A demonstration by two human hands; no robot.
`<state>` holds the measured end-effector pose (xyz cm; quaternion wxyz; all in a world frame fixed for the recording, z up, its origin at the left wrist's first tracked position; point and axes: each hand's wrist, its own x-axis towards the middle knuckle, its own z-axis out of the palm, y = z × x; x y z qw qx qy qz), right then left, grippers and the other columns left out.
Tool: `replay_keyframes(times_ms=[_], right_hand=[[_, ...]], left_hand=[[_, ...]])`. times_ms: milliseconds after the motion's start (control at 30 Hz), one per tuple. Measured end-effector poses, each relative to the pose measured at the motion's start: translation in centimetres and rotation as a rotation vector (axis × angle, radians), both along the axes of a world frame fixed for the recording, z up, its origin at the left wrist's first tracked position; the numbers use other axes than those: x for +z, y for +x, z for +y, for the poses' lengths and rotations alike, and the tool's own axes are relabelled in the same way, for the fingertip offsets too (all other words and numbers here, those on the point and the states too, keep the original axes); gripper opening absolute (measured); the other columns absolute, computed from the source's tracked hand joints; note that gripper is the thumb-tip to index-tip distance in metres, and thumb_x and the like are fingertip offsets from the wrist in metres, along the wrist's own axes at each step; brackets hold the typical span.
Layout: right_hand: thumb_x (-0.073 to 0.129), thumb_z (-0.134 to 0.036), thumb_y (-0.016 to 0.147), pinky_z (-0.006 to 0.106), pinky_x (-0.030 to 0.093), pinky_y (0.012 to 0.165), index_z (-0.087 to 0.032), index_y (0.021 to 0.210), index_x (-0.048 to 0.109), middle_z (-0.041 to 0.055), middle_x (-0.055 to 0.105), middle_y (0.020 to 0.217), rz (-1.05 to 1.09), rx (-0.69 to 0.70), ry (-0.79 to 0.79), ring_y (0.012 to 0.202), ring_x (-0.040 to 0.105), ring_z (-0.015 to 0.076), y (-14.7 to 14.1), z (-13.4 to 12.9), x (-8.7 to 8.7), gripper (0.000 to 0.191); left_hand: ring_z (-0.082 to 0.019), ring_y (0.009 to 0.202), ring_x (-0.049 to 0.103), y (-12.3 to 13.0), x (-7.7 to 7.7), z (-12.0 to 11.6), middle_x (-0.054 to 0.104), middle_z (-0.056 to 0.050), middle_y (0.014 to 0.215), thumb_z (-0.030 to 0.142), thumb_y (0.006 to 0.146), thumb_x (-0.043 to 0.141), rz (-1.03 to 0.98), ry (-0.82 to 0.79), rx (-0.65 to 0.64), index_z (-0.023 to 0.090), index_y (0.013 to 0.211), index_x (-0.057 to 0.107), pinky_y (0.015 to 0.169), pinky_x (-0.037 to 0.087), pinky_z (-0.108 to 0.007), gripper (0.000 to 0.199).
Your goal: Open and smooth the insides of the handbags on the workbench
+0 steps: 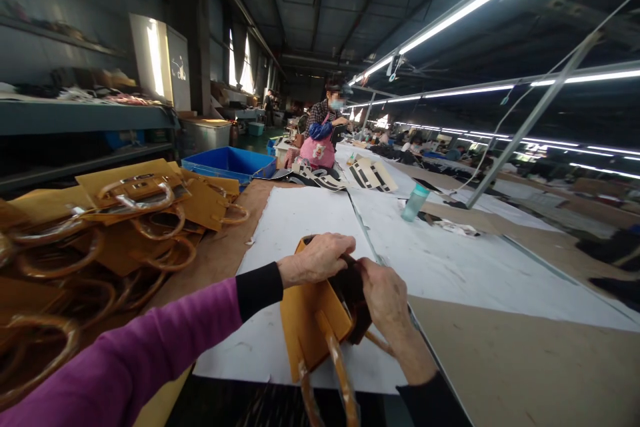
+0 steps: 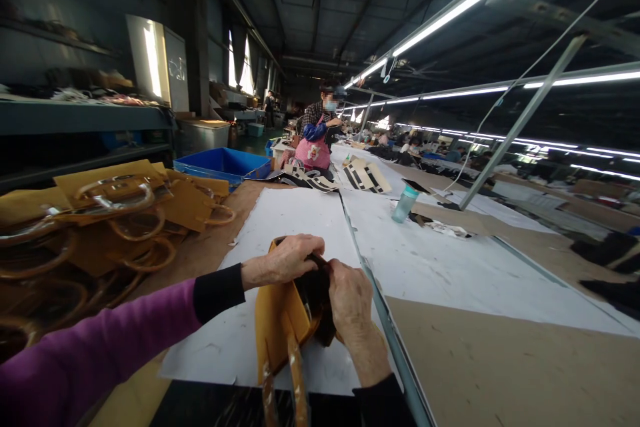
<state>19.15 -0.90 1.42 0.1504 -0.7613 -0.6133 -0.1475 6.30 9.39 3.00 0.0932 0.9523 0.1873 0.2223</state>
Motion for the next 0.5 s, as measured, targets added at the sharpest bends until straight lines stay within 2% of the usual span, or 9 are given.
replay_keyframes(times_ms=[100,200,267,367,500], right_hand=[[0.034,-0.031,0.089,0.027,0.026,0.054,-0.023,0.073,0.062,0.0018,0.062,0.059,-0.019,0.000,0.014,0.059,0.054,0.0152,0.8,-0.9,0.4,0.033],[0.034,-0.036,0.089,0.027,0.027,0.055,-0.023,0.071,0.062,0.0013,0.061,0.059,-0.068,0.016,0.025,0.059,0.053,0.0157,2.0,-2.4,1.1,0.035],[0.033,-0.039,0.089,0.027,0.028,0.055,-0.024,0.073,0.062,0.0012,0.062,0.061,-0.080,0.013,0.021,0.061,0.054,0.0168,2.8,-3.5,1.2,0.036],[0.030,-0.039,0.089,0.026,0.030,0.055,-0.026,0.078,0.062,0.0006,0.064,0.064,-0.028,0.013,0.001,0.060,0.055,0.0169,3.7,-4.8,0.5,0.037],[0.030,-0.038,0.089,0.026,0.032,0.054,-0.025,0.077,0.062,0.0004,0.063,0.062,0.092,-0.020,0.008,0.057,0.055,0.0164,4.2,-5.4,-0.6,0.037]], left_hand=[[-0.021,0.096,0.051,-1.6,0.9,0.5,0.056,-0.007,0.104,0.018,0.064,0.061,0.039,0.017,0.029,0.017,0.105,0.045,0.080,0.042,-0.029,0.044],[-0.021,0.092,0.054,-2.9,1.4,1.1,0.057,-0.006,0.103,0.008,0.061,0.053,0.162,-0.023,0.059,0.018,0.112,0.040,0.076,0.042,-0.028,0.053],[-0.019,0.087,0.056,-3.4,1.5,1.5,0.059,-0.004,0.098,0.003,0.060,0.046,0.213,-0.073,0.008,0.021,0.115,0.039,0.072,0.043,-0.025,0.058],[-0.017,0.081,0.058,-3.3,1.4,1.6,0.062,-0.002,0.091,0.000,0.059,0.041,0.227,-0.100,-0.076,0.022,0.115,0.041,0.067,0.042,-0.022,0.060],[-0.017,0.078,0.058,-2.3,1.5,1.2,0.063,-0.002,0.084,0.002,0.060,0.043,0.236,-0.019,-0.104,0.023,0.104,0.051,0.064,0.041,-0.023,0.050]])
